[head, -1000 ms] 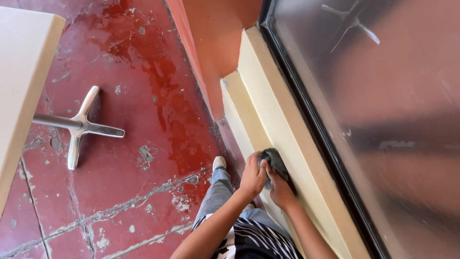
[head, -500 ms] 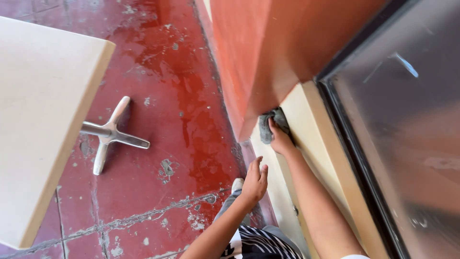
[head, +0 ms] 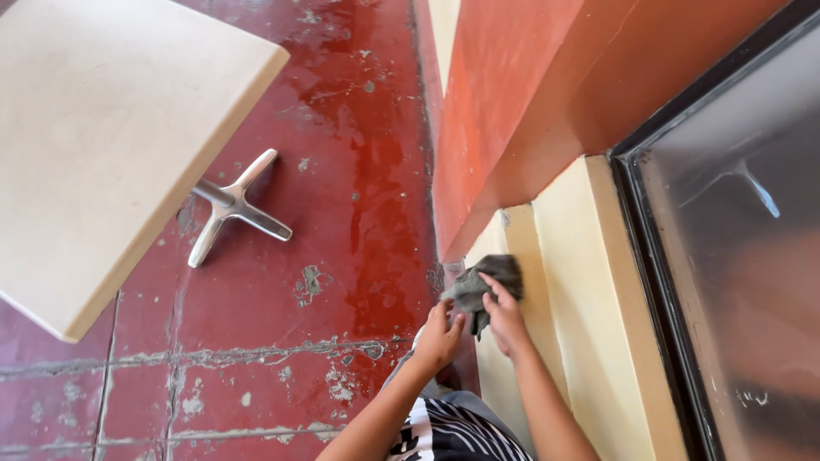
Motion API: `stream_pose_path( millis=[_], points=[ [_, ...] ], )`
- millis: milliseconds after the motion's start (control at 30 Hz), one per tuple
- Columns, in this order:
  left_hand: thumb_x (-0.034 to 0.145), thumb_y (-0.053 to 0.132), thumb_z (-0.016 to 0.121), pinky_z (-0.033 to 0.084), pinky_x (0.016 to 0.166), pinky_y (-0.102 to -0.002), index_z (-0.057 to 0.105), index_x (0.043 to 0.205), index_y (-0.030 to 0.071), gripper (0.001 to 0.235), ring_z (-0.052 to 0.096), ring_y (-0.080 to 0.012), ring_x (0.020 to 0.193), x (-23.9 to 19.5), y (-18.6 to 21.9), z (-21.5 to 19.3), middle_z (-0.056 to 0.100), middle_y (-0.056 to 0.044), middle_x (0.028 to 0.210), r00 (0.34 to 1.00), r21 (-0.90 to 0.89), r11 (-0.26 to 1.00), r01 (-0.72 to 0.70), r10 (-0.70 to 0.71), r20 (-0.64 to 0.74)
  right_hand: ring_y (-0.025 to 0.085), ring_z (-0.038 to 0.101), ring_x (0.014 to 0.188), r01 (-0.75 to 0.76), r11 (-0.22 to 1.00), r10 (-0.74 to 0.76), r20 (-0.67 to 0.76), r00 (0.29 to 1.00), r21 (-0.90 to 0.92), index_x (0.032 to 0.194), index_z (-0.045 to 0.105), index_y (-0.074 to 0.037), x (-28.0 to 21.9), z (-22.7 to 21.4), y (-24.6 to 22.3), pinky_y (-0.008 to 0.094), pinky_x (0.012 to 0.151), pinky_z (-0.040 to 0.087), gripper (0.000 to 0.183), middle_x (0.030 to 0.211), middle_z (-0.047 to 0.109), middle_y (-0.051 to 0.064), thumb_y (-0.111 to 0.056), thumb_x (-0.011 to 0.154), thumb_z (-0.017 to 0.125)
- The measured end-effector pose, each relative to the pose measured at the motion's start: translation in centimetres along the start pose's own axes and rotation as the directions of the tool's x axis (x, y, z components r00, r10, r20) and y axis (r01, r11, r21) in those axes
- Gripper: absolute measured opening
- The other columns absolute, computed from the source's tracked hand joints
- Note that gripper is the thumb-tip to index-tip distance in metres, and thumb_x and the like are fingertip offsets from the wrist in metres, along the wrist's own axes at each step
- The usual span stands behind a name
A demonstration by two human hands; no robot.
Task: Wiping down the window sill and lower frame with a cleaning cloth.
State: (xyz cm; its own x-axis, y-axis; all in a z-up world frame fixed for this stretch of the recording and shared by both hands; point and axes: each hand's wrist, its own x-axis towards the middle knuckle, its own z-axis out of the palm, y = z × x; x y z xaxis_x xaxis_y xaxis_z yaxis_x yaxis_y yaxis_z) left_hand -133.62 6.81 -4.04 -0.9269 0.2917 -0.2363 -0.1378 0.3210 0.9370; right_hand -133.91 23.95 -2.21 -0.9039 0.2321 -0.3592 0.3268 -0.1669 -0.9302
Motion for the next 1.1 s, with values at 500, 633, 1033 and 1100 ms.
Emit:
stream_pose_path(
  millis=[500,633,1033,1100],
  points=[
    [0.095,0.027,0.068,0.054,0.092,-0.039,0.054,0.134,-0.002,0.051,0.069,-0.0345,0.109,-12.1,-2.7,-4.3,0.07,-0.023,0.119,0.88,-0.18,0.98,0.079,-0.153,-0.45,0.017,0.057,0.128,-0.085,0.996,0.078,0.461,0.884,-0.006,0.15,0.049,-0.005,-15.0,10.8,-3.7,0.032,0.11,0.043,0.05,0.142,0.061,0.011,-0.007,0.1,0.055],
    [0.094,0.022,0.068,0.054,0.094,-0.037,0.056,0.134,-0.002,0.048,0.071,-0.0305,0.109,-13.2,-2.2,-6.3,0.072,-0.021,0.12,0.821,-0.321,0.947,-0.001,-0.182,-0.541,0.018,0.056,0.133,-0.042,0.998,0.061,0.531,0.845,-0.048,0.15,0.047,-0.005,-14.7,12.7,-3.6,0.032,0.113,0.042,0.053,0.146,0.059,0.011,-0.007,0.098,0.056],
    [0.098,0.015,0.066,0.052,0.096,-0.035,0.057,0.133,-0.003,0.041,0.065,-0.0255,0.114,-15.8,-8.4,-21.9,0.066,-0.017,0.126,0.556,-0.372,0.9,-0.227,-0.194,-0.808,0.011,0.066,0.093,-0.1,0.895,0.348,0.541,0.766,-0.434,0.121,0.066,-0.006,-11.6,29.4,1.4,0.03,0.081,0.055,0.03,0.105,0.072,0.003,-0.023,0.097,0.064],
    [0.1,0.019,0.063,0.055,0.094,-0.033,0.058,0.135,0.001,0.039,0.069,-0.0237,0.11,-17.1,-10.2,-26.2,0.071,-0.016,0.122,0.571,-0.461,0.877,-0.135,-0.312,-0.76,0.01,0.065,0.089,-0.033,0.927,0.279,0.63,0.725,-0.373,0.111,0.068,-0.003,-11.5,35.0,2.1,0.028,0.081,0.054,0.025,0.099,0.072,0.003,-0.024,0.097,0.066]
  ],
)
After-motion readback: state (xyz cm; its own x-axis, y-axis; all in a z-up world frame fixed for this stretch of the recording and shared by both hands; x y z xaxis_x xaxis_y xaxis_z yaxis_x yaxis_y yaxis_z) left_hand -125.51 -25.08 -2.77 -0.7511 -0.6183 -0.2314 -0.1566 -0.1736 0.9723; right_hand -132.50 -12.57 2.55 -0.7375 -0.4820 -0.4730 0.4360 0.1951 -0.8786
